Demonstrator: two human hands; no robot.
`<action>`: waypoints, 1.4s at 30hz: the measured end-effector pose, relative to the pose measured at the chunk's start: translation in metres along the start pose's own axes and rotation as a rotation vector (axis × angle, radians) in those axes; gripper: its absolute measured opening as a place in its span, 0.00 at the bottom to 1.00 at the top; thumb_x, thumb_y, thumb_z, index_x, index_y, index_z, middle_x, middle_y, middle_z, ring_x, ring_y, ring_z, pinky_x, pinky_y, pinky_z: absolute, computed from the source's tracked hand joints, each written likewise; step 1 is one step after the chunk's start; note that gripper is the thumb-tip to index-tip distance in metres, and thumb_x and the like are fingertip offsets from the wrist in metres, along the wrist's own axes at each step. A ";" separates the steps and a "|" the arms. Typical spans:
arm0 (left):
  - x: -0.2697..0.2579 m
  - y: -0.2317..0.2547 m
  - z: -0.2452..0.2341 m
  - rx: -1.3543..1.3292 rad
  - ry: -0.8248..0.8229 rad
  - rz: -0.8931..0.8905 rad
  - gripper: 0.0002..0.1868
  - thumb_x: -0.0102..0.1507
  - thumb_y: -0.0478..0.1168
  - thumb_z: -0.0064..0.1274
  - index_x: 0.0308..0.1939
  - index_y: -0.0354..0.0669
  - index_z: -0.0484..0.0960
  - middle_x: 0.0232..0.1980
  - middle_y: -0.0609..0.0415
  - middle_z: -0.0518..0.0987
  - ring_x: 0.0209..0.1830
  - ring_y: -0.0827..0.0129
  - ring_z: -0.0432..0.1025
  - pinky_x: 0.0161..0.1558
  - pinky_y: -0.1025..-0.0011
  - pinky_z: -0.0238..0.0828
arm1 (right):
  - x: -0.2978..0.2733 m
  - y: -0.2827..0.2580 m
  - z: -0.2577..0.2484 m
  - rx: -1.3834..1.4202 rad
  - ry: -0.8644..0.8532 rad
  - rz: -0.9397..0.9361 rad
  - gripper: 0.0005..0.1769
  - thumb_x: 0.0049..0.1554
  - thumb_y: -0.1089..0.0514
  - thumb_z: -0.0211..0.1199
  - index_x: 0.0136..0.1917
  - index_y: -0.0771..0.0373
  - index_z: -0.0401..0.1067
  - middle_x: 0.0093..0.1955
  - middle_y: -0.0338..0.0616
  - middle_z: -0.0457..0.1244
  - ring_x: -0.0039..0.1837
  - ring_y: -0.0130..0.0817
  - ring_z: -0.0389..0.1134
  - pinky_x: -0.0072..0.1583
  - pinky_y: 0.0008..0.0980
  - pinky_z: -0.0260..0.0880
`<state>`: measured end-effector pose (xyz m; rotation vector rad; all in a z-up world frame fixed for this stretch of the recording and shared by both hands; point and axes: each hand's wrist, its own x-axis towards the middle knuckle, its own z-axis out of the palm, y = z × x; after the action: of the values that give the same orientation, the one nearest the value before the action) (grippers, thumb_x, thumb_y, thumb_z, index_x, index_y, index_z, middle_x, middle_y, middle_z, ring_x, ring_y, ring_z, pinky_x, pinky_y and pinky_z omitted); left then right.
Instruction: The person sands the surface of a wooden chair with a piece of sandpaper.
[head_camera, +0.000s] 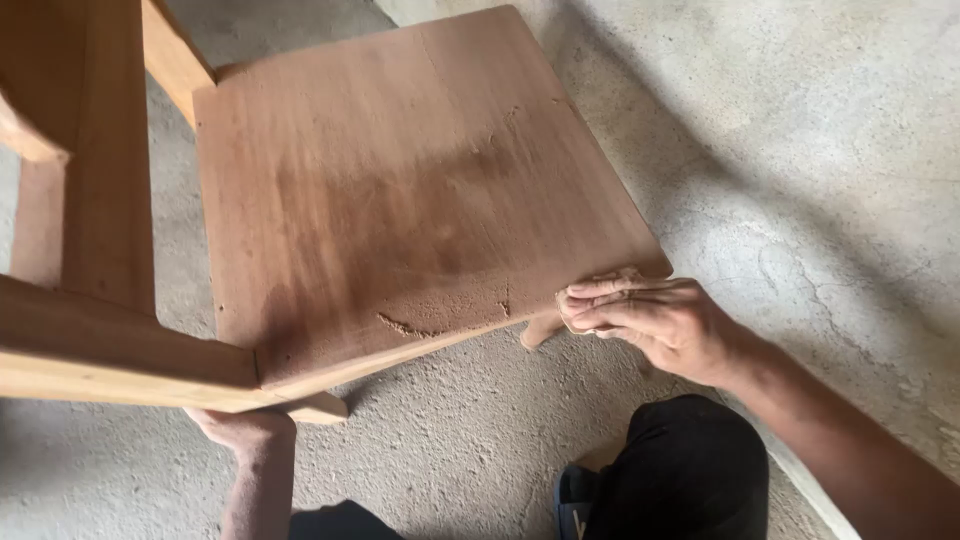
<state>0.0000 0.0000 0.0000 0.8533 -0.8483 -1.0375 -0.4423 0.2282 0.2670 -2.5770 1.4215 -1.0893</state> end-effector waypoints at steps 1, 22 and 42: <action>0.001 -0.004 -0.003 0.004 0.003 -0.004 0.35 0.73 0.64 0.33 0.77 0.49 0.58 0.74 0.48 0.66 0.74 0.53 0.65 0.75 0.52 0.65 | 0.008 0.000 0.009 0.005 -0.004 0.003 0.11 0.55 0.61 0.68 0.52 0.63 0.77 0.57 0.49 0.71 0.61 0.40 0.73 0.60 0.30 0.81; 0.003 0.004 0.008 -0.200 -0.007 -0.123 0.34 0.75 0.63 0.34 0.75 0.45 0.60 0.71 0.49 0.68 0.75 0.59 0.65 0.77 0.54 0.63 | 0.016 -0.012 -0.001 0.472 -0.017 -0.047 0.08 0.68 0.68 0.54 0.60 0.64 0.68 0.56 0.45 0.71 0.58 0.31 0.77 0.59 0.25 0.85; -0.009 0.069 0.071 -0.129 0.202 -0.432 0.23 0.67 0.59 0.40 0.45 0.42 0.70 0.47 0.48 0.75 0.51 0.64 0.73 0.60 0.55 0.70 | 0.070 -0.032 0.067 0.165 -0.108 -0.165 0.25 0.53 0.69 0.72 0.63 0.65 0.72 0.72 0.51 0.62 0.71 0.36 0.68 0.63 0.20 0.74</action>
<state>-0.0411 0.0148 0.0895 1.0360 -0.4276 -1.3394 -0.3560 0.1743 0.2661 -2.6265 1.0653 -1.0187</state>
